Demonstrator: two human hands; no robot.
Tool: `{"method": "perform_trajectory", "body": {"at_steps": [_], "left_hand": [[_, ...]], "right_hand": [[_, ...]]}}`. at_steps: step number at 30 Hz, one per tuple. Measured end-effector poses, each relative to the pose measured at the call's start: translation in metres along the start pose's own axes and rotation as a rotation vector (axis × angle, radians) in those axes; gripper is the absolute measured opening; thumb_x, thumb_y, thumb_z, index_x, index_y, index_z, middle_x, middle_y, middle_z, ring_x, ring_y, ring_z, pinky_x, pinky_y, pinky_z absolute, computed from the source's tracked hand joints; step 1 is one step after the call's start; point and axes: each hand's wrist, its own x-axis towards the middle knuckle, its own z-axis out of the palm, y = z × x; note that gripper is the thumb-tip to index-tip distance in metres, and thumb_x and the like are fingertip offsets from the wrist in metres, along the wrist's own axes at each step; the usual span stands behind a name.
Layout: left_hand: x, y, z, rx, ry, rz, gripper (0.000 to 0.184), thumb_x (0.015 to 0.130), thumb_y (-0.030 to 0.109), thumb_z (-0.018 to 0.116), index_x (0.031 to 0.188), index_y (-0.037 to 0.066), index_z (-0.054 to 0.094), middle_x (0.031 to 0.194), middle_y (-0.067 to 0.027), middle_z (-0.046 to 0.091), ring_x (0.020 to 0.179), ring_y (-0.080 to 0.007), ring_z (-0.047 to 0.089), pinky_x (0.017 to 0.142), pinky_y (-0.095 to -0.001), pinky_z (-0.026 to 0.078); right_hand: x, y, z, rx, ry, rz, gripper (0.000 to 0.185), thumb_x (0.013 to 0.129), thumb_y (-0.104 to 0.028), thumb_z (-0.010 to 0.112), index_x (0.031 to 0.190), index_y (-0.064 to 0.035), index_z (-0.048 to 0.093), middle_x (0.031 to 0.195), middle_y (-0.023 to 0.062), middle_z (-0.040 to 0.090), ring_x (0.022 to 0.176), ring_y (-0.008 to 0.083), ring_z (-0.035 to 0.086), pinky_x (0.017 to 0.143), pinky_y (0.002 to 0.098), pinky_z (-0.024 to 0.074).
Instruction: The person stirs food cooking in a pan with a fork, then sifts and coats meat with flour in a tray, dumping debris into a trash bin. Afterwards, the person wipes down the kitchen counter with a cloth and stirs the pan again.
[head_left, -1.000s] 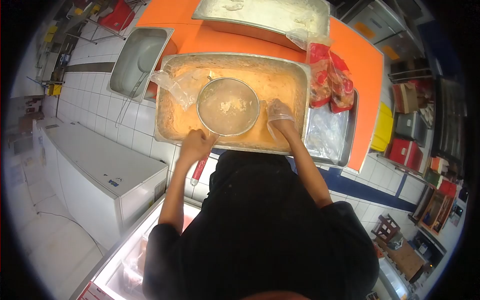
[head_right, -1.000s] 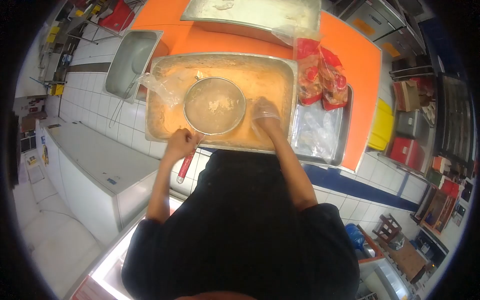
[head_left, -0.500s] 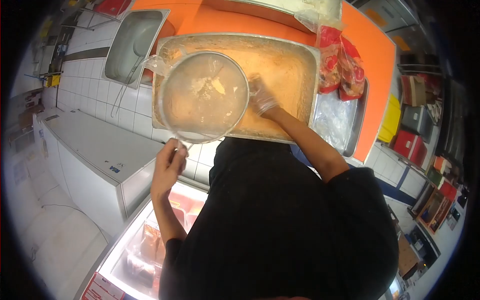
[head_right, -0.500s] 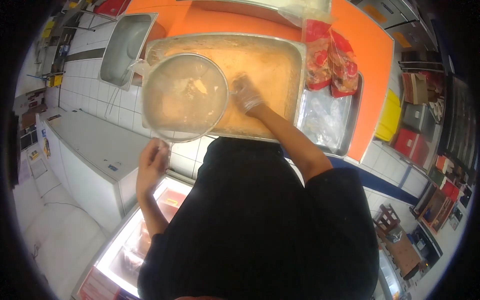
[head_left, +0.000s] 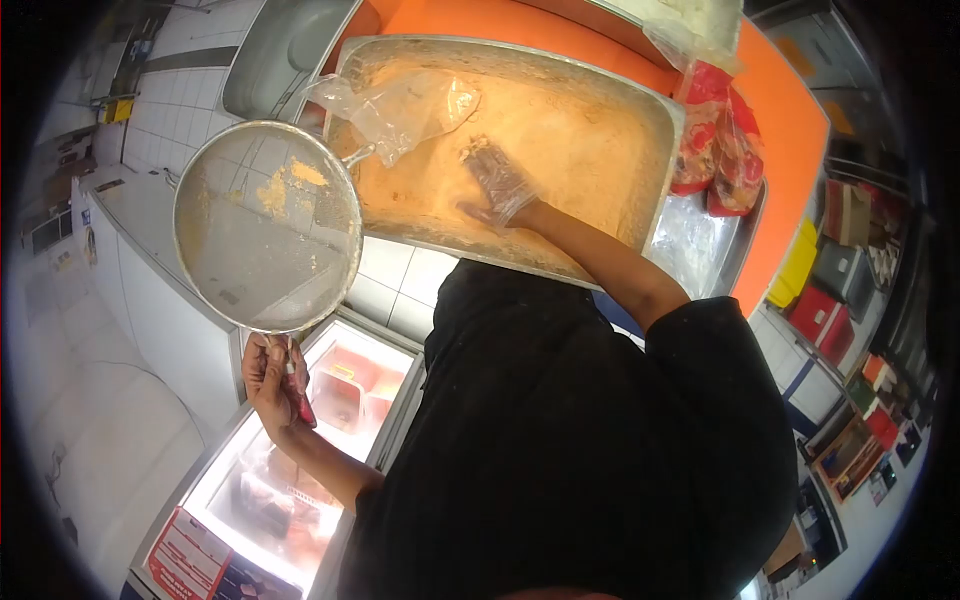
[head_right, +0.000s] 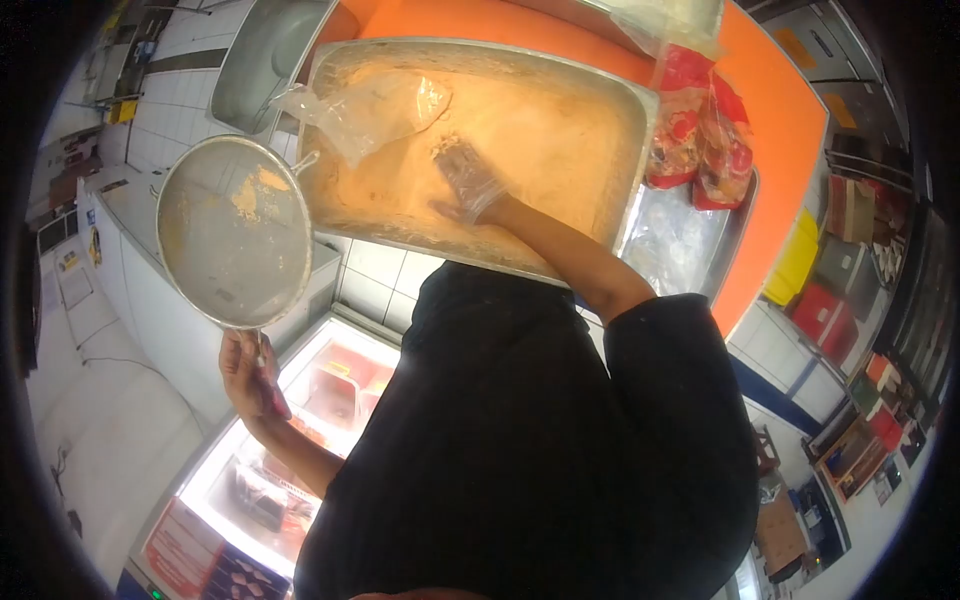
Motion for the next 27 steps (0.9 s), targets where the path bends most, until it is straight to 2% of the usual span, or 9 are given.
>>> {"method": "perform_trajectory", "body": {"at_steps": [3, 6, 9, 12, 15, 18, 21, 24, 27], "left_hand": [[-0.001, -0.011, -0.003, -0.01, 0.036, -0.002, 0.012, 0.094, 0.009, 0.063, 0.091, 0.003, 0.054, 0.078, -0.0055, 0.056, 0.054, -0.0069, 0.046, 0.041, -0.0158, 0.034], [0.004, -0.021, -0.006, -0.011, 0.012, -0.021, 0.013, 0.094, 0.011, 0.064, 0.092, 0.004, 0.054, 0.077, -0.0061, 0.056, 0.051, -0.0072, 0.045, 0.04, -0.0162, 0.033], [0.005, -0.03, -0.009, 0.032, -0.058, -0.038, 0.014, 0.095, 0.012, 0.063, 0.09, 0.005, 0.053, 0.078, -0.0054, 0.057, 0.051, -0.0074, 0.045, 0.041, -0.0169, 0.033], [0.008, -0.034, 0.009, -0.004, -0.104, -0.096, 0.013, 0.095, 0.012, 0.062, 0.089, 0.005, 0.053, 0.079, -0.0036, 0.056, 0.051, -0.0076, 0.045, 0.042, -0.0172, 0.033], [0.018, -0.047, 0.029, 0.005, -0.206, -0.12, 0.012, 0.096, 0.011, 0.061, 0.089, 0.006, 0.053, 0.078, -0.0023, 0.055, 0.051, -0.0077, 0.044, 0.044, -0.017, 0.033], [0.025, -0.058, 0.045, 0.106, -0.373, -0.208, 0.014, 0.099, 0.013, 0.055, 0.089, 0.005, 0.052, 0.073, -0.0024, 0.053, 0.051, -0.0076, 0.043, 0.043, -0.0183, 0.03], [0.036, -0.072, 0.066, 0.112, -0.56, -0.319, 0.018, 0.102, 0.015, 0.05, 0.088, 0.004, 0.051, 0.071, -0.0029, 0.052, 0.05, -0.0071, 0.042, 0.041, -0.0199, 0.028], [0.05, -0.093, 0.085, 0.171, -0.653, -0.354, 0.023, 0.105, 0.017, 0.044, 0.086, 0.005, 0.05, 0.07, -0.0033, 0.052, 0.047, -0.0072, 0.041, 0.041, -0.0215, 0.029], [0.063, -0.112, 0.101, 0.184, -0.725, -0.337, 0.025, 0.106, 0.017, 0.042, 0.086, 0.005, 0.05, 0.07, -0.0036, 0.053, 0.047, -0.0075, 0.041, 0.041, -0.0219, 0.029]], "right_hand": [[0.024, -0.01, -0.004, -0.095, -0.136, -0.157, 0.088, 0.085, -0.067, 0.053, 0.15, -0.01, 0.039, 0.156, 0.0213, 0.031, 0.149, 0.0393, 0.019, 0.123, 0.051, 0.0099], [0.049, -0.029, 0.006, -0.093, -0.173, -0.22, 0.07, 0.088, -0.056, 0.057, 0.141, -0.0105, 0.049, 0.15, 0.0206, 0.039, 0.145, 0.0402, 0.027, 0.123, 0.0507, 0.0125], [0.047, -0.026, 0.015, -0.093, -0.064, -0.35, 0.047, 0.091, -0.046, 0.056, 0.125, -0.0141, 0.055, 0.132, 0.0142, 0.048, 0.127, 0.0348, 0.039, 0.107, 0.0478, 0.0281], [0.024, 0.008, 0.0, -0.144, 0.028, -0.442, 0.024, 0.094, -0.036, 0.055, 0.109, -0.0178, 0.062, 0.114, 0.0079, 0.057, 0.109, 0.0293, 0.052, 0.09, 0.0449, 0.0438], [-0.01, 0.034, -0.031, -0.172, -0.075, -0.257, 0.025, 0.088, -0.03, 0.061, 0.11, -0.0173, 0.063, 0.113, 0.0103, 0.058, 0.106, 0.0312, 0.055, 0.089, 0.0446, 0.0461], [-0.02, 0.044, -0.065, -0.176, -0.164, 0.147, 0.026, 0.085, -0.028, 0.063, 0.107, -0.0145, 0.064, 0.106, 0.0125, 0.06, 0.1, 0.0314, 0.058, 0.082, 0.0437, 0.05], [-0.028, 0.072, -0.072, 0.12, 0.051, 0.277, 0.023, 0.086, -0.022, 0.063, 0.106, -0.0119, 0.068, 0.105, 0.0167, 0.064, 0.1, 0.032, 0.062, 0.076, 0.0434, 0.0528], [-0.027, 0.067, -0.123, 0.284, 0.096, 0.613, 0.023, 0.089, -0.021, 0.063, 0.106, -0.0082, 0.071, 0.107, 0.0198, 0.068, 0.104, 0.0324, 0.063, 0.081, 0.0429, 0.0526], [-0.011, 0.008, -0.206, 0.418, 0.165, 0.91, 0.028, 0.092, -0.025, 0.063, 0.108, -0.0046, 0.071, 0.115, 0.0204, 0.068, 0.109, 0.0328, 0.063, 0.092, 0.0414, 0.0492]]}}
